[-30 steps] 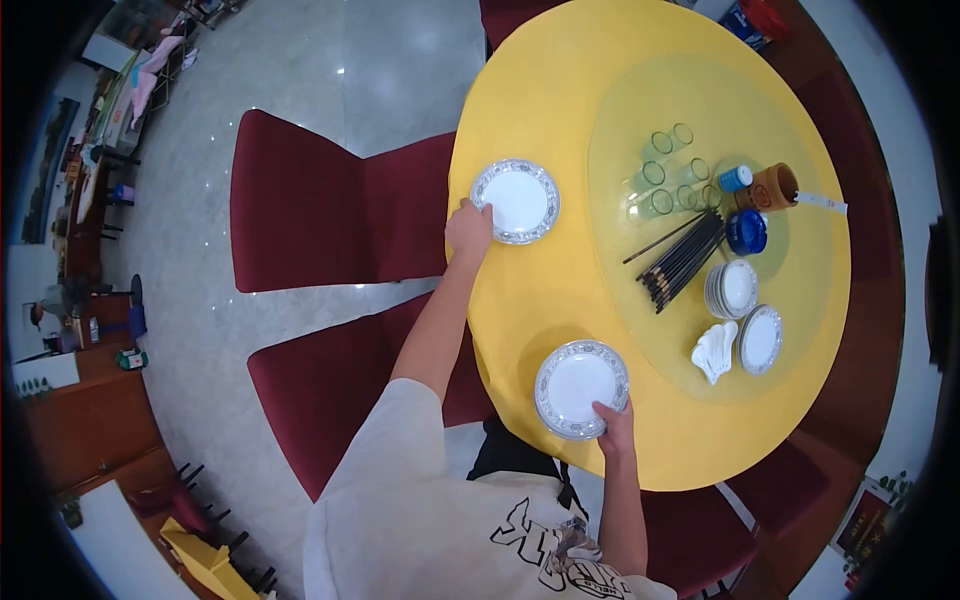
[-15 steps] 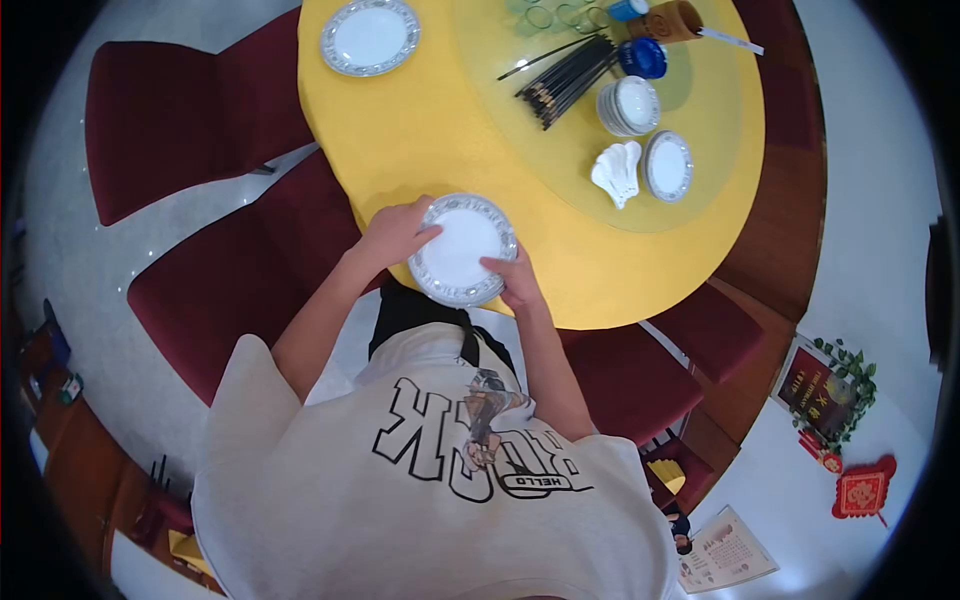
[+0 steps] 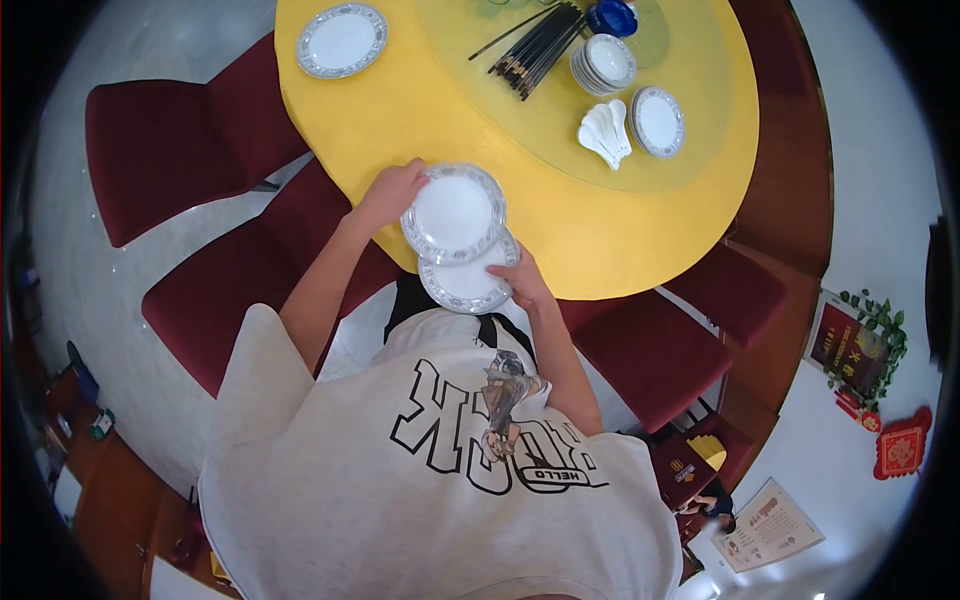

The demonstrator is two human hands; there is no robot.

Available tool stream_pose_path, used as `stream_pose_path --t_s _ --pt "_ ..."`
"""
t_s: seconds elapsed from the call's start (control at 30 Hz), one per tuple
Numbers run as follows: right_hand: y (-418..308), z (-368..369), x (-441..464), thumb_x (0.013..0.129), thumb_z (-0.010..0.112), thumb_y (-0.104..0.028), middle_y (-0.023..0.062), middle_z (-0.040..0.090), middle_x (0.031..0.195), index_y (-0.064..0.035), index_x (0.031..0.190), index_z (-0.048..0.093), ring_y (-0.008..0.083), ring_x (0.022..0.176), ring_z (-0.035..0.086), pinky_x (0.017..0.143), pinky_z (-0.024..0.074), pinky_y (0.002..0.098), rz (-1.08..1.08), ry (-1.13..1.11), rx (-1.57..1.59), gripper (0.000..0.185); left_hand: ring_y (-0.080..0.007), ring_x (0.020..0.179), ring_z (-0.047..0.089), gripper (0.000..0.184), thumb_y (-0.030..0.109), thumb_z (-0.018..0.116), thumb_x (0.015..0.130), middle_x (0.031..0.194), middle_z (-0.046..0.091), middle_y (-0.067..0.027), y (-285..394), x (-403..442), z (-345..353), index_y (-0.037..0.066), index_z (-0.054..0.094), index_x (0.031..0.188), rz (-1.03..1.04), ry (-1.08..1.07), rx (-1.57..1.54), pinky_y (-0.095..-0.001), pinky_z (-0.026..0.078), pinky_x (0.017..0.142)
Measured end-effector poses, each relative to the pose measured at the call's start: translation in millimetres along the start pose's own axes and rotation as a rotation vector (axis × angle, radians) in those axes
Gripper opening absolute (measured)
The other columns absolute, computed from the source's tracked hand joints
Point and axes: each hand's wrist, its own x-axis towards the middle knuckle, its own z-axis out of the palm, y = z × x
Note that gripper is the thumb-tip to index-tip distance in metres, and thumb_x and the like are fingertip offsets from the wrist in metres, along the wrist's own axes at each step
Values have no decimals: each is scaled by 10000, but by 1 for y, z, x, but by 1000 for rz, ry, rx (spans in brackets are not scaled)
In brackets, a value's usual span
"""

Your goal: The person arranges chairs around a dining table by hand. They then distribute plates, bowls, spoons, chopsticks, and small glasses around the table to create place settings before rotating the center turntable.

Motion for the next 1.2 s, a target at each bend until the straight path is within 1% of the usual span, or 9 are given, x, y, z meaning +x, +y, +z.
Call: stream_pose_path --t_s 0.17,0.23,0.33,0.47,0.63,0.77,0.9,1.1,1.2 --pt "10 -31 -5 700 660 143 134 605 1210 0 1305 478 251 1095 608 974 491 388 -58 138 32 648 -371 639 624 176 171 550 944 708 608 -213 -30 6 8 5 493 936 -151 307 -137 -457 472 562" --pt "4 -32 -8 709 661 139 133 601 1212 -15 1311 474 255 1103 603 963 502 396 -49 156 50 648 -276 549 630 155 142 548 947 678 605 -171 -27 5 17 3 487 917 -394 408 -427 -398 462 472" --pt "-2 -34 -9 725 652 139 135 594 1217 -35 1308 473 265 1106 599 954 514 410 -47 230 66 634 -205 507 624 151 131 536 955 678 607 -145 -33 7 37 1 482 898 -483 544 -513 -341 458 424" --pt "-8 -33 -7 740 634 144 140 581 1231 -27 1312 463 276 1115 592 953 515 413 -115 277 122 620 -263 564 643 159 139 552 944 700 618 -158 -34 7 50 -3 497 897 -595 571 -539 -381 506 501" --pt "-19 -37 -11 749 622 144 146 572 1239 -21 1316 455 278 1134 579 963 509 416 -102 268 165 614 -360 723 654 260 275 562 930 749 649 -182 -11 0 24 18 549 896 -611 292 349 -479 512 649" --pt "-27 -48 -16 739 636 137 147 573 1236 -17 1317 450 276 1128 583 961 509 411 -133 217 176 627 -358 739 652 288 323 561 924 738 649 -173 35 -7 30 36 563 899 -491 315 355 -491 494 642" --pt "-28 -80 -27 711 660 124 144 600 1200 6 1299 472 267 1085 611 934 519 397 -144 174 190 629 -382 714 632 301 361 535 941 756 652 -170 107 -10 87 64 578 914 -56 -14 157 -482 478 636" --pt "-19 -143 -43 719 675 113 139 617 1173 13 1274 496 244 1064 620 916 526 381 -182 60 187 591 -379 705 620 355 403 534 934 707 628 -172 140 14 130 51 580 912 153 -374 415 -471 467 645" --pt "-14 -206 -70 741 689 98 139 610 1181 12 1278 488 248 1049 626 917 530 369 -120 57 190 579 -378 689 612 338 371 533 941 701 615 -179 173 32 181 43 583 881 216 -343 293 -456 466 632"
